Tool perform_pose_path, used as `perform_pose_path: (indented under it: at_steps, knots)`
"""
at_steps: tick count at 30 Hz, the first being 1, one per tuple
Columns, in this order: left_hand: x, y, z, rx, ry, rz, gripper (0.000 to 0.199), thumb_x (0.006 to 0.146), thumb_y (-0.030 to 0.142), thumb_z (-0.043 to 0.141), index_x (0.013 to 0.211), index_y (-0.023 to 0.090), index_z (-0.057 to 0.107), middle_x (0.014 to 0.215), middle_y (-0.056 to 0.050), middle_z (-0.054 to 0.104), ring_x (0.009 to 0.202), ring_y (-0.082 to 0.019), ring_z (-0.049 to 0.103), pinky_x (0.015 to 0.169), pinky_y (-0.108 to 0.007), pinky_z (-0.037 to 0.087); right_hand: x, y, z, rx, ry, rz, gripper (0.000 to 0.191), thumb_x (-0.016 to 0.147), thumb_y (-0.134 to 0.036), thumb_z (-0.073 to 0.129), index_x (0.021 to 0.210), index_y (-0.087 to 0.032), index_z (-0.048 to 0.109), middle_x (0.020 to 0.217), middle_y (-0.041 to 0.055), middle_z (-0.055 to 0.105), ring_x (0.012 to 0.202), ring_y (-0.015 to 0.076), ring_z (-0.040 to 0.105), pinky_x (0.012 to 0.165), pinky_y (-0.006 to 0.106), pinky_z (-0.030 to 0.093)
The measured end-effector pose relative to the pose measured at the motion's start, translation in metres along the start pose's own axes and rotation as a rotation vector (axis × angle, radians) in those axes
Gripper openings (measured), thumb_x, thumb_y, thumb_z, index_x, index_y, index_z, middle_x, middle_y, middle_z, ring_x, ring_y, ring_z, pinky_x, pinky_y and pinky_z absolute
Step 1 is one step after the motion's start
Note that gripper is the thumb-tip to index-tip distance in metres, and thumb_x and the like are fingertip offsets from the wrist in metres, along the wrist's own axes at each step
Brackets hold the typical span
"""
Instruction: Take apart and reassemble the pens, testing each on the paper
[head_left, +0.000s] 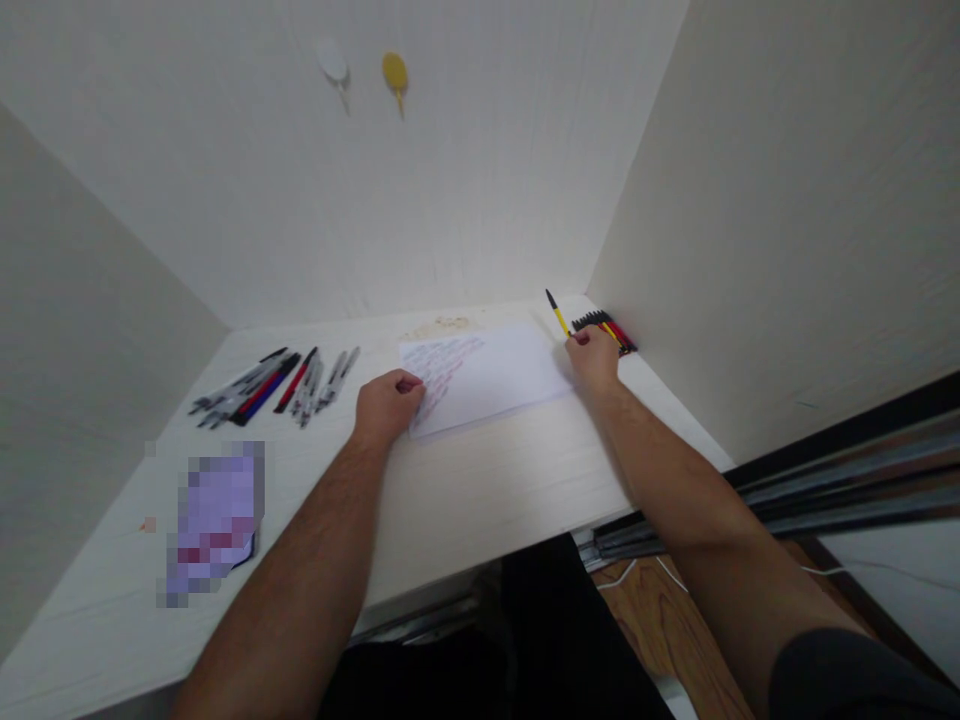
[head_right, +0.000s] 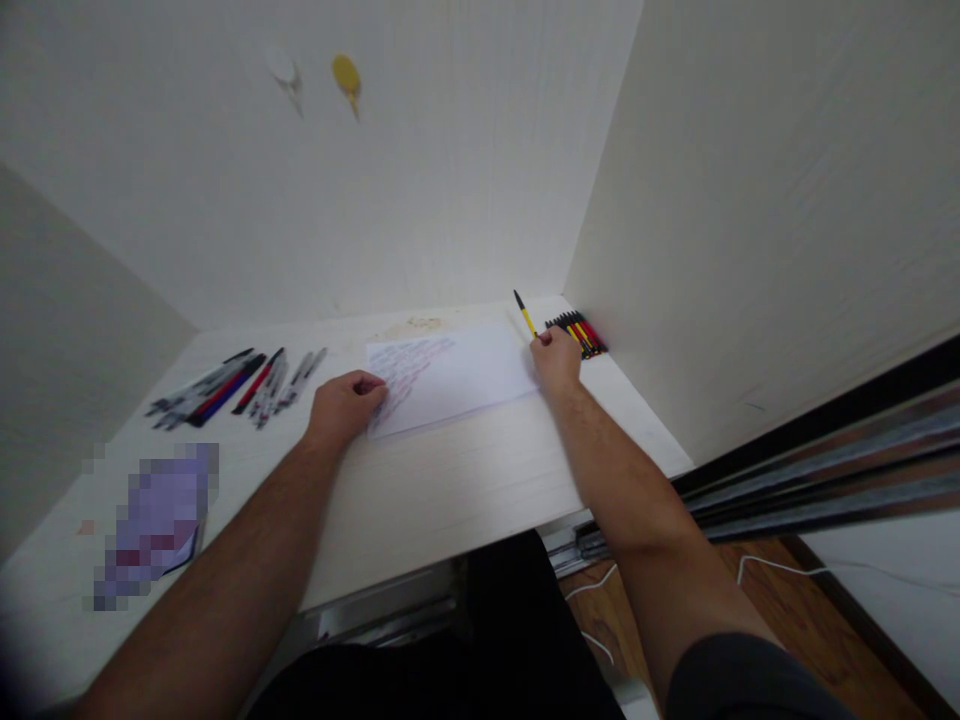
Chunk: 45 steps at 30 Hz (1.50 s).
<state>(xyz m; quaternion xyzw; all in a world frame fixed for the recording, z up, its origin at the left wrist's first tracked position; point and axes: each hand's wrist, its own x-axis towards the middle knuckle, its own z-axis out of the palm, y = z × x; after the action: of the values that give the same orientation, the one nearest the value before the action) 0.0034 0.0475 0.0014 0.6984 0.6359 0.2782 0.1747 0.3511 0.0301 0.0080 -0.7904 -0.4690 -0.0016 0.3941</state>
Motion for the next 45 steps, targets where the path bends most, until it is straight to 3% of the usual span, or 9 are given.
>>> perform_pose_path:
  at_steps: [2, 6, 13, 20, 33, 45]
  knots:
    - [0.001, 0.0, 0.001, 0.012, 0.003, -0.006, 0.017, 0.074, 0.033, 0.065, 0.084, 0.021, 0.073, 0.084, -0.004, 0.074, 0.078, -0.018, 0.066, 0.076, -0.029, 0.048, 0.006, 0.016, -0.01, -0.068, 0.044, -0.012, 0.01, 0.079, -0.024, 0.055, 0.077, -0.017, 0.061, 0.081, 0.0085, 0.069, 0.073, 0.016, 0.054, 0.074, 0.028, 0.041]
    - [0.002, -0.002, 0.002, 0.012, 0.0, -0.011, 0.017, 0.074, 0.034, 0.065, 0.083, 0.021, 0.073, 0.082, -0.004, 0.074, 0.076, -0.018, 0.066, 0.075, -0.029, 0.048, 0.011, 0.04, -0.018, -0.185, 0.092, 0.098, 0.011, 0.08, -0.026, 0.057, 0.077, -0.016, 0.06, 0.082, 0.0118, 0.065, 0.072, 0.0166, 0.049, 0.07, 0.031, 0.038]
    - [0.002, -0.002, 0.003, 0.012, 0.011, -0.004, 0.019, 0.074, 0.035, 0.065, 0.084, 0.021, 0.073, 0.082, -0.003, 0.073, 0.075, -0.017, 0.065, 0.074, -0.029, 0.047, 0.015, 0.059, -0.019, -0.326, 0.079, 0.18, 0.015, 0.078, -0.027, 0.055, 0.083, -0.019, 0.067, 0.086, 0.011, 0.068, 0.077, 0.0227, 0.058, 0.07, 0.034, 0.043]
    - [0.001, 0.001, 0.001, 0.011, 0.01, -0.03, 0.018, 0.074, 0.034, 0.065, 0.084, 0.021, 0.073, 0.081, -0.003, 0.073, 0.075, -0.017, 0.064, 0.074, -0.029, 0.048, 0.019, 0.062, -0.017, -0.368, 0.05, 0.173, 0.022, 0.078, -0.026, 0.053, 0.09, -0.019, 0.07, 0.094, 0.0131, 0.071, 0.086, 0.0284, 0.065, 0.074, 0.039, 0.049]
    - [0.0, 0.001, 0.001, -0.005, 0.0, -0.036, 0.019, 0.074, 0.034, 0.065, 0.085, 0.021, 0.073, 0.082, -0.004, 0.073, 0.074, -0.017, 0.065, 0.075, -0.029, 0.049, 0.015, 0.058, -0.018, -0.354, 0.084, 0.183, 0.02, 0.079, -0.029, 0.056, 0.089, -0.019, 0.071, 0.094, 0.0122, 0.071, 0.087, 0.0256, 0.065, 0.077, 0.038, 0.05]
    - [0.001, -0.002, 0.002, -0.01, 0.0, -0.025, 0.019, 0.074, 0.035, 0.064, 0.084, 0.021, 0.073, 0.082, -0.003, 0.074, 0.075, -0.018, 0.066, 0.074, -0.029, 0.048, 0.017, 0.057, -0.017, -0.386, 0.074, 0.202, 0.025, 0.082, -0.03, 0.055, 0.094, -0.017, 0.073, 0.095, 0.0145, 0.073, 0.09, 0.0284, 0.067, 0.078, 0.041, 0.052]
